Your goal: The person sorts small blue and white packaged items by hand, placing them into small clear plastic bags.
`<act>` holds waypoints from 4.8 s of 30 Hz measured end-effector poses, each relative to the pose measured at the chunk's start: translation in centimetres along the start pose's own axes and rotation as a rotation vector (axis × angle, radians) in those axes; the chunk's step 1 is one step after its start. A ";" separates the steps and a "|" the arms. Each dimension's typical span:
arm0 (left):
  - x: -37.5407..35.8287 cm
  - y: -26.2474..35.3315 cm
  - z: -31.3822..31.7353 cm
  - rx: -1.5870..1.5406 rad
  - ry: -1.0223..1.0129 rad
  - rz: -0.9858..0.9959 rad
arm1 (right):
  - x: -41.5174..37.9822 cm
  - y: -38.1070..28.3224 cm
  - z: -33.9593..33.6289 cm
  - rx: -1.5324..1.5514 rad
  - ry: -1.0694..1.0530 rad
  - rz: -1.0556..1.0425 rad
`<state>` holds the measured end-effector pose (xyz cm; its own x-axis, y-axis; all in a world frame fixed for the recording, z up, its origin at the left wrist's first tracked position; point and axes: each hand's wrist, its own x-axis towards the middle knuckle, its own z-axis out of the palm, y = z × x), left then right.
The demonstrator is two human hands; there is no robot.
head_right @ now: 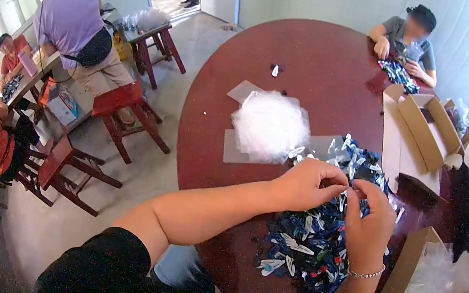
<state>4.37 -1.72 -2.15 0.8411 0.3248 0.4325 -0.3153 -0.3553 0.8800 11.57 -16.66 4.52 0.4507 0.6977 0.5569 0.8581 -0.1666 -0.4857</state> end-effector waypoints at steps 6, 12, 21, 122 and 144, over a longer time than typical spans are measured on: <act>-0.8 0.8 0.4 0.387 -0.052 0.184 | -0.6 3.0 -0.6 -0.098 0.003 0.045; 0.8 -0.1 -4.2 0.919 0.039 -0.201 | -0.7 2.2 -1.2 -0.034 0.029 0.013; 0.4 -5.2 -3.1 0.918 0.038 0.122 | -0.8 2.0 -1.4 -0.007 0.055 -0.007; -0.3 1.7 -1.0 0.020 0.083 -0.090 | -1.8 2.8 3.5 -0.013 0.040 -0.037; 0.4 1.7 -1.9 -0.038 -0.005 -0.362 | -0.7 1.3 -0.1 -0.042 0.360 -0.260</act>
<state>3.32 -0.51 -0.05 0.9034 0.4191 0.0906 -0.0127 -0.1850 0.9827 12.38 -17.44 3.57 0.2687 0.4347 0.8596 0.9603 -0.0510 -0.2744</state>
